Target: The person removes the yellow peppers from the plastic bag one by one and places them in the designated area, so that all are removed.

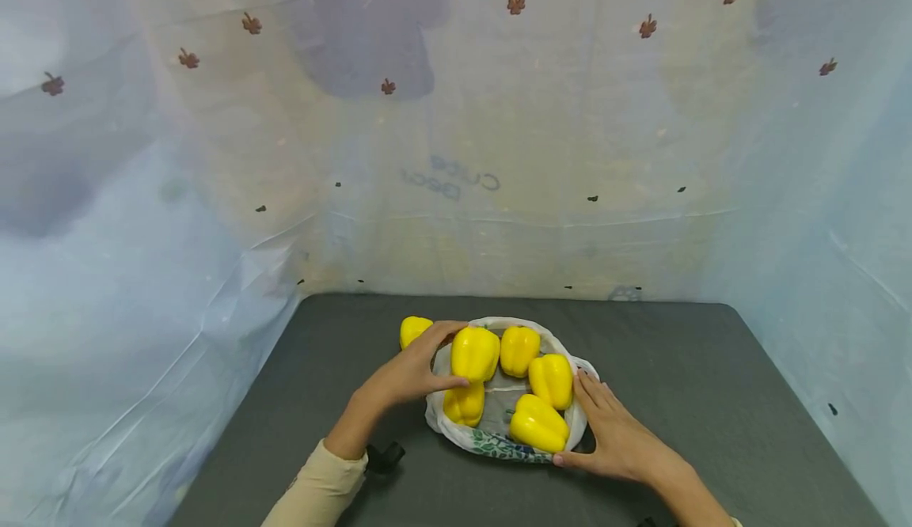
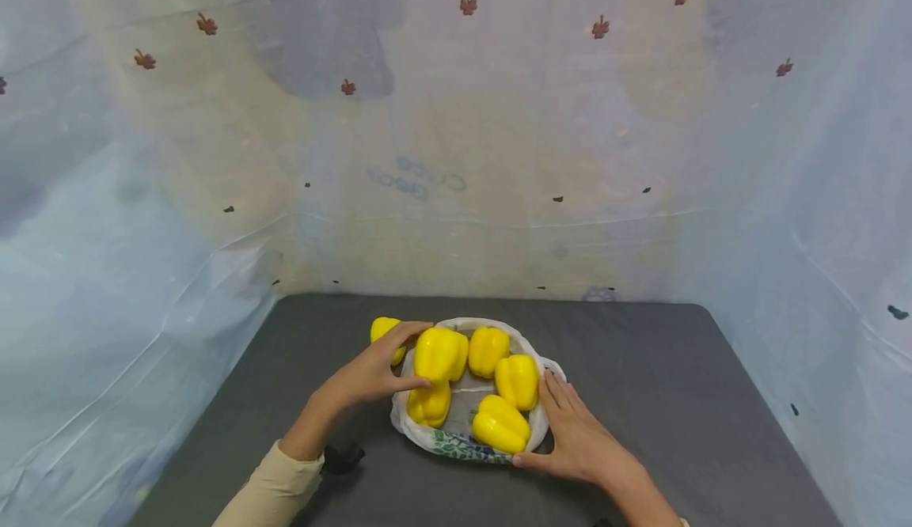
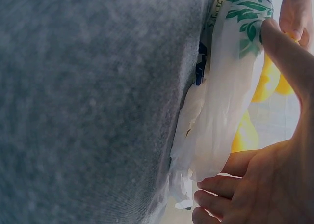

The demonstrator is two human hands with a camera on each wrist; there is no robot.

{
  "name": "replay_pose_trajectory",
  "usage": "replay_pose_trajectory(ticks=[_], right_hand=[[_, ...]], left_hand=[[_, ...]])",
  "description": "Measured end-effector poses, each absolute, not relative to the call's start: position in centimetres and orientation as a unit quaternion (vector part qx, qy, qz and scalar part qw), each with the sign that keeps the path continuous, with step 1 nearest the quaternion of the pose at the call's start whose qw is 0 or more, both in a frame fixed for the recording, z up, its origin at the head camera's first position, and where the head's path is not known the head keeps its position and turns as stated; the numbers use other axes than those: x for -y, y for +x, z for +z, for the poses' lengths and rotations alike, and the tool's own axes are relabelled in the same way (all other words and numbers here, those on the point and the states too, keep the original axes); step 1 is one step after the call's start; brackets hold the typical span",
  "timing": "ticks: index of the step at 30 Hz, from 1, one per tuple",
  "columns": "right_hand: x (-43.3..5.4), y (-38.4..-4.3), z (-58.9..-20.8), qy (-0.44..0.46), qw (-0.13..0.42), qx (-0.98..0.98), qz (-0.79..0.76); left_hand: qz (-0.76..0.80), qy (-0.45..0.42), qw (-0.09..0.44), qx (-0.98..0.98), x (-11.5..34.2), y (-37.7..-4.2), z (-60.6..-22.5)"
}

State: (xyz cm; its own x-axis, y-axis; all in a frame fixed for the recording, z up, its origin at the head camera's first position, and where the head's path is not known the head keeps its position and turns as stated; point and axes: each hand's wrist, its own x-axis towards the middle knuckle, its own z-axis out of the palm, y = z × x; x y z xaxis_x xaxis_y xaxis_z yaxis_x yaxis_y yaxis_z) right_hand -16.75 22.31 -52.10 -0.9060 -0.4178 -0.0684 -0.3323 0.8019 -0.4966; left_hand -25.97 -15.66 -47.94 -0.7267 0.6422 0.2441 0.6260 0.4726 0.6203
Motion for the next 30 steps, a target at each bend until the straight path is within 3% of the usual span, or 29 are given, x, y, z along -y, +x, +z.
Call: replay_pose_trajectory(ticks=[30], right_hand=[[-22.4,-16.8,-52.0,-0.204,0.084,-0.946,-0.239]], left_hand=[[0.317,0.273,-0.075,-0.905,22.3,-26.9,-47.2]])
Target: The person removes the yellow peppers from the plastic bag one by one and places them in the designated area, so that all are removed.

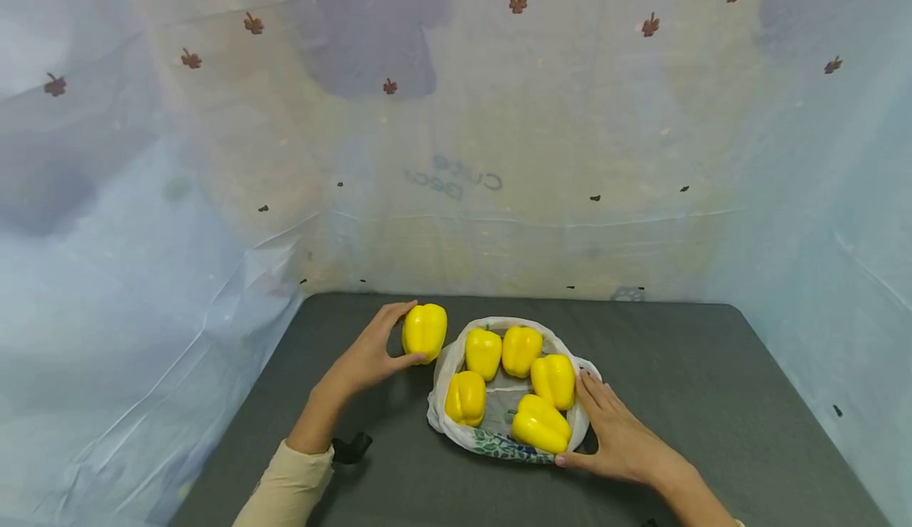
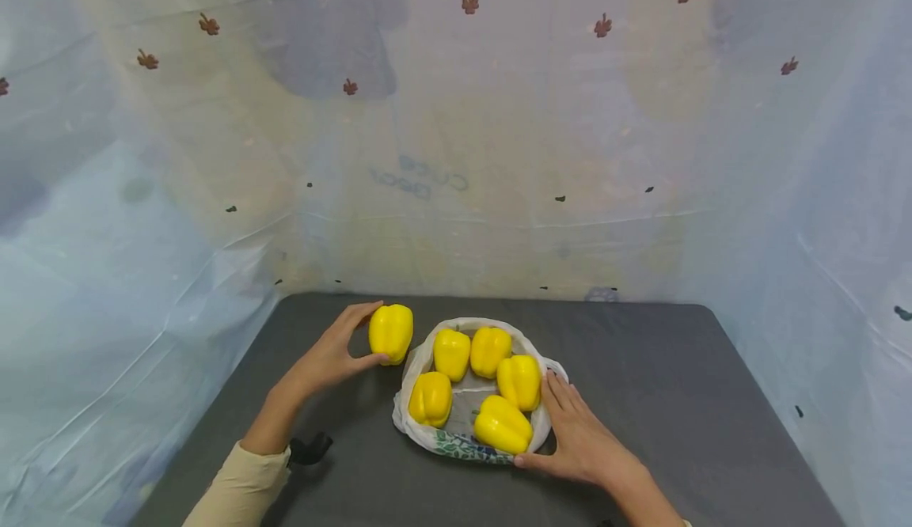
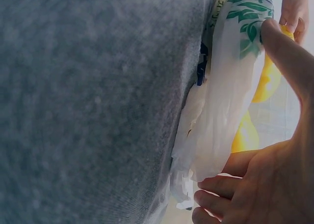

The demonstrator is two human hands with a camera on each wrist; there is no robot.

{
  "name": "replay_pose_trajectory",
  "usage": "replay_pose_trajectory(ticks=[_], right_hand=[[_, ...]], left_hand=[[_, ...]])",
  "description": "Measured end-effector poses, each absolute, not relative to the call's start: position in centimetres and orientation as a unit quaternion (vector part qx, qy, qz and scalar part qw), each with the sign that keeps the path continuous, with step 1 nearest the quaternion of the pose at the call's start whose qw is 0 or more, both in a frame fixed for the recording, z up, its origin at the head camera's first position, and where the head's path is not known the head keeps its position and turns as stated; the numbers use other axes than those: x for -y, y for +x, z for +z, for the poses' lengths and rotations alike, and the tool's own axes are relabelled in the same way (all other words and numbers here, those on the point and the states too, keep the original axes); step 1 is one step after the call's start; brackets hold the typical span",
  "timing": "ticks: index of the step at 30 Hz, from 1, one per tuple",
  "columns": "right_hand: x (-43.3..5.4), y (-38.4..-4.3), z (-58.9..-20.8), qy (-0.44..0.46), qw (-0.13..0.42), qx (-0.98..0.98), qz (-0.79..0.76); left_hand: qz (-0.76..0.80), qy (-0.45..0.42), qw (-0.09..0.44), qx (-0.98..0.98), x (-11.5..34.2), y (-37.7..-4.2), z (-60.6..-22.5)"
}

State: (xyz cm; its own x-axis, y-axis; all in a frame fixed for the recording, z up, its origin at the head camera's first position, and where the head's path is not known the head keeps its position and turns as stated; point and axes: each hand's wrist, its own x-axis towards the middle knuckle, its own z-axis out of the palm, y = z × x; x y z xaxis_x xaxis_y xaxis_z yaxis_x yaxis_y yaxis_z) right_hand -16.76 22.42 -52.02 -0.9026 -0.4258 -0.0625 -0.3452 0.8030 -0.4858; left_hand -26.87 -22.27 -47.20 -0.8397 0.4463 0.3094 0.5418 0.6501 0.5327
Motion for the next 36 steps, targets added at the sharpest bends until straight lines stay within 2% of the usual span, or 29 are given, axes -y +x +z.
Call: replay_pose_trajectory(ticks=[36], right_hand=[[-22.5,-17.0,-52.0,-0.186,0.109,-0.945,-0.245]], left_hand=[[-0.315,-0.173,0.077,0.93,28.5,-27.6,-49.0]])
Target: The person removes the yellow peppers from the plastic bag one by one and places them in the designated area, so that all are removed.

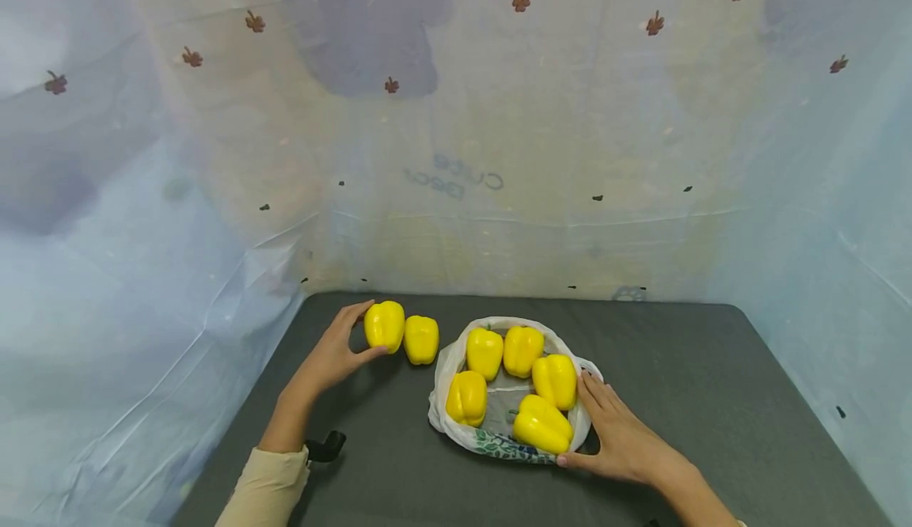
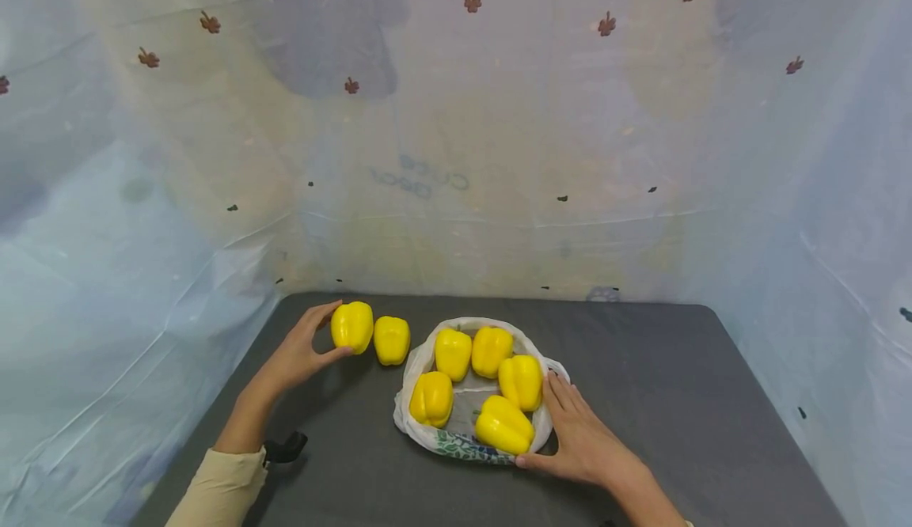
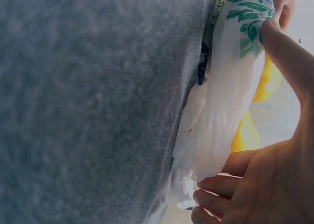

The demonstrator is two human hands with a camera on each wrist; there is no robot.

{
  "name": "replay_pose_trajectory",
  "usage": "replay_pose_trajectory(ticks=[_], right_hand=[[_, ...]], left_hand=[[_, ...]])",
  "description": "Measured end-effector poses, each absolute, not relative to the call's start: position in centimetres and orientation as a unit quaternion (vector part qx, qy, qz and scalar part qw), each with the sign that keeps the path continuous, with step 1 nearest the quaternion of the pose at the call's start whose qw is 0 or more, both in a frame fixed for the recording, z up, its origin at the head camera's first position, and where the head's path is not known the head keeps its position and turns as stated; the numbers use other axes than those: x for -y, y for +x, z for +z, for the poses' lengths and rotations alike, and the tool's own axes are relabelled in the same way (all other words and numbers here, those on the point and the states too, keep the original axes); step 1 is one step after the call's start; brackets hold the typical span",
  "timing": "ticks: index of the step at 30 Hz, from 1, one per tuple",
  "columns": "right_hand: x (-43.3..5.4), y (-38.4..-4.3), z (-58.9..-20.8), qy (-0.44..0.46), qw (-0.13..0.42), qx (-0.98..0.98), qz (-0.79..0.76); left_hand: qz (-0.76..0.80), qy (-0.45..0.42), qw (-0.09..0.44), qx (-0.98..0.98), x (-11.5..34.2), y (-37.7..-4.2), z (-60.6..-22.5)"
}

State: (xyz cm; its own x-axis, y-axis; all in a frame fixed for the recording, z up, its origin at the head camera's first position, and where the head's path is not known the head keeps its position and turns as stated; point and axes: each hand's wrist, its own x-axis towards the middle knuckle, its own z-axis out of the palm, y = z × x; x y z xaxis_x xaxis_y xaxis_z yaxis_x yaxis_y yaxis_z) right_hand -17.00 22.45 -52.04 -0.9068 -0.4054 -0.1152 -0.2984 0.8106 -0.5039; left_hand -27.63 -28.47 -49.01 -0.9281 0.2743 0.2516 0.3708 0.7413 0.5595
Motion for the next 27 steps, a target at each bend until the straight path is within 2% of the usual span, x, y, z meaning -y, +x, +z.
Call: replay_pose_trajectory(ticks=[10,27], right_hand=[[-22.5,-17.0,-52.0,-0.186,0.111,-0.947,-0.238],[-22.4,-17.0,-52.2,-0.189,0.104,-0.948,-0.232]], left_hand=[[-0.325,-0.162,0.073,0.929,29.3,-28.0,-50.7],[-0.332,-0.129,0.021,0.934,29.9,-29.3,-53.2]])
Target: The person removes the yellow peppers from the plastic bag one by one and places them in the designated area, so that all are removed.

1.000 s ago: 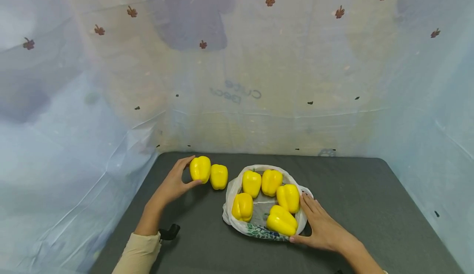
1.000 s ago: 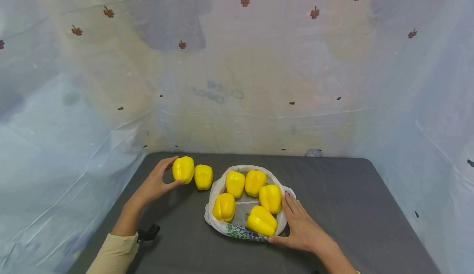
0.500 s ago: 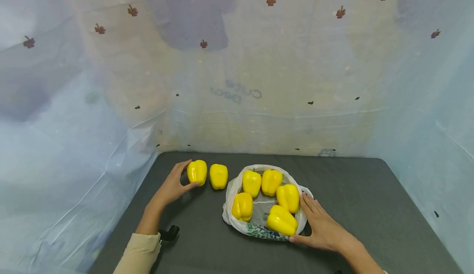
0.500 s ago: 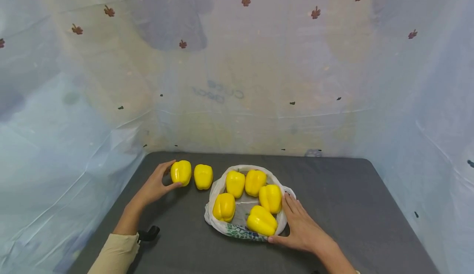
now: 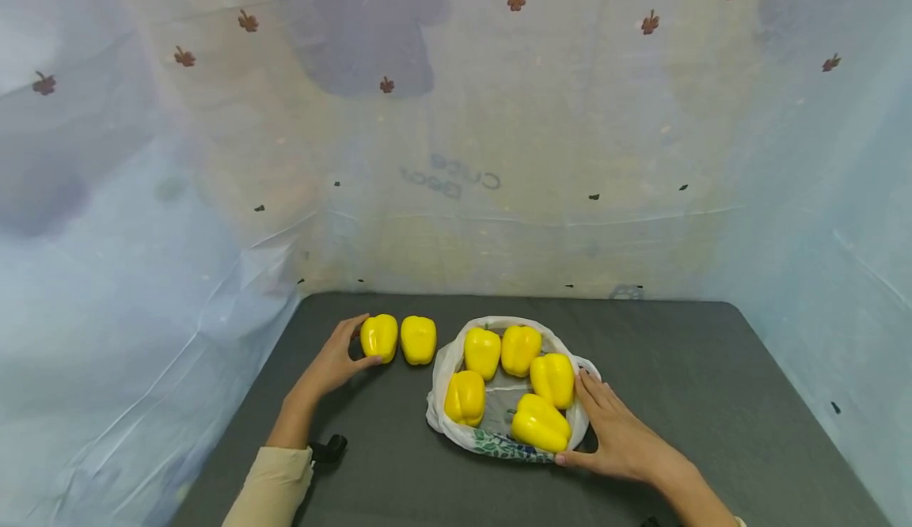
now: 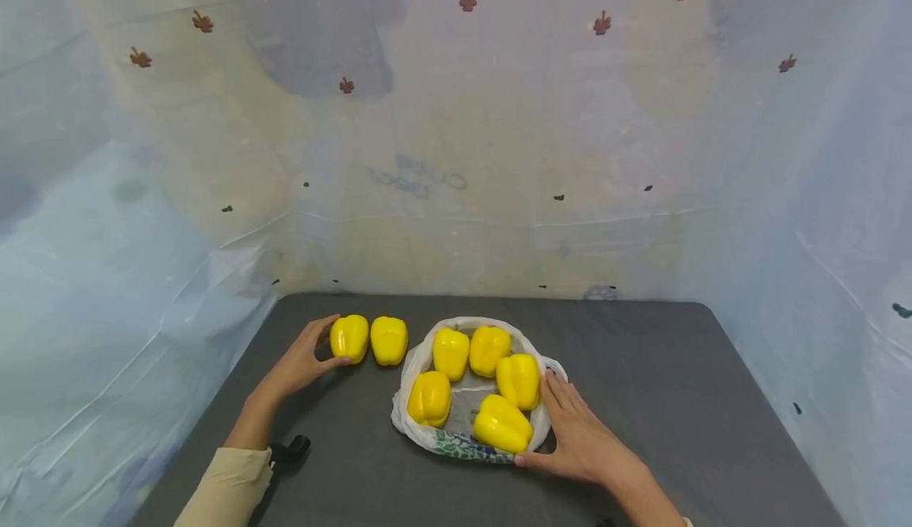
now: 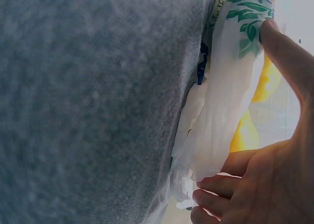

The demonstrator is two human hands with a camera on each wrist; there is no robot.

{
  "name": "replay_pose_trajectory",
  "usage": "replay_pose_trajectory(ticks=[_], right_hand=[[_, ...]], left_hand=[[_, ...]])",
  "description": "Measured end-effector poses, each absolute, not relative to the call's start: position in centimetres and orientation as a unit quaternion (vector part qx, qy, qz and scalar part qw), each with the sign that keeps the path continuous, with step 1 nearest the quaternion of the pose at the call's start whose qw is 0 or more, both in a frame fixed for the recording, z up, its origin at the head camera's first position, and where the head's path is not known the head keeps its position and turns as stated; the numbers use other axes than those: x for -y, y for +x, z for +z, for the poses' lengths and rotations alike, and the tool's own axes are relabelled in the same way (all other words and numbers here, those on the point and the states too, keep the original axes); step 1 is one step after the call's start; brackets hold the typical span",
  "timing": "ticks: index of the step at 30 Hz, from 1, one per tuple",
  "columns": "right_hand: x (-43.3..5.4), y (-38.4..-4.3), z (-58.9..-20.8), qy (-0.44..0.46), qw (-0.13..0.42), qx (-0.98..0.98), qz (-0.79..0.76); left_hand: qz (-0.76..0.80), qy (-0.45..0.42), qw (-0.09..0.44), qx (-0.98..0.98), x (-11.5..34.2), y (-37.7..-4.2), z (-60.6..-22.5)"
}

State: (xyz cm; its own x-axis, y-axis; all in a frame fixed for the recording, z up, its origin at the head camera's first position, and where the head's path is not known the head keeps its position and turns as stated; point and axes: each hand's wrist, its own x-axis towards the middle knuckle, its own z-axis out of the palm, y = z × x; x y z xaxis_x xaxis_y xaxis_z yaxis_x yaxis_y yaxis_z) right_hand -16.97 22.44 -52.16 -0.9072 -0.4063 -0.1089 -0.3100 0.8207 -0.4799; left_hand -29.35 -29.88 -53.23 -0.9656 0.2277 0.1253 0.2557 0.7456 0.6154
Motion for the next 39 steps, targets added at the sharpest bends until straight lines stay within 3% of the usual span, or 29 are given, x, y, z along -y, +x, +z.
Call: replay_pose_trajectory(ticks=[25,33,39], right_hand=[[-22.6,-17.1,-52.3,-0.196,0.101,-0.947,-0.234],[-22.6,-17.1,-52.3,-0.197,0.104,-0.946,-0.237],[-22.6,-17.0,-52.2,-0.208,0.097,-0.944,-0.238]], left_hand=[[-0.34,-0.121,-0.007,0.933,29.8,-29.4,-53.8],[-0.324,-0.131,0.018,0.937,29.5,-28.7,-53.3],[-0.291,-0.155,0.068,0.942,28.5,-27.7,-52.8]])
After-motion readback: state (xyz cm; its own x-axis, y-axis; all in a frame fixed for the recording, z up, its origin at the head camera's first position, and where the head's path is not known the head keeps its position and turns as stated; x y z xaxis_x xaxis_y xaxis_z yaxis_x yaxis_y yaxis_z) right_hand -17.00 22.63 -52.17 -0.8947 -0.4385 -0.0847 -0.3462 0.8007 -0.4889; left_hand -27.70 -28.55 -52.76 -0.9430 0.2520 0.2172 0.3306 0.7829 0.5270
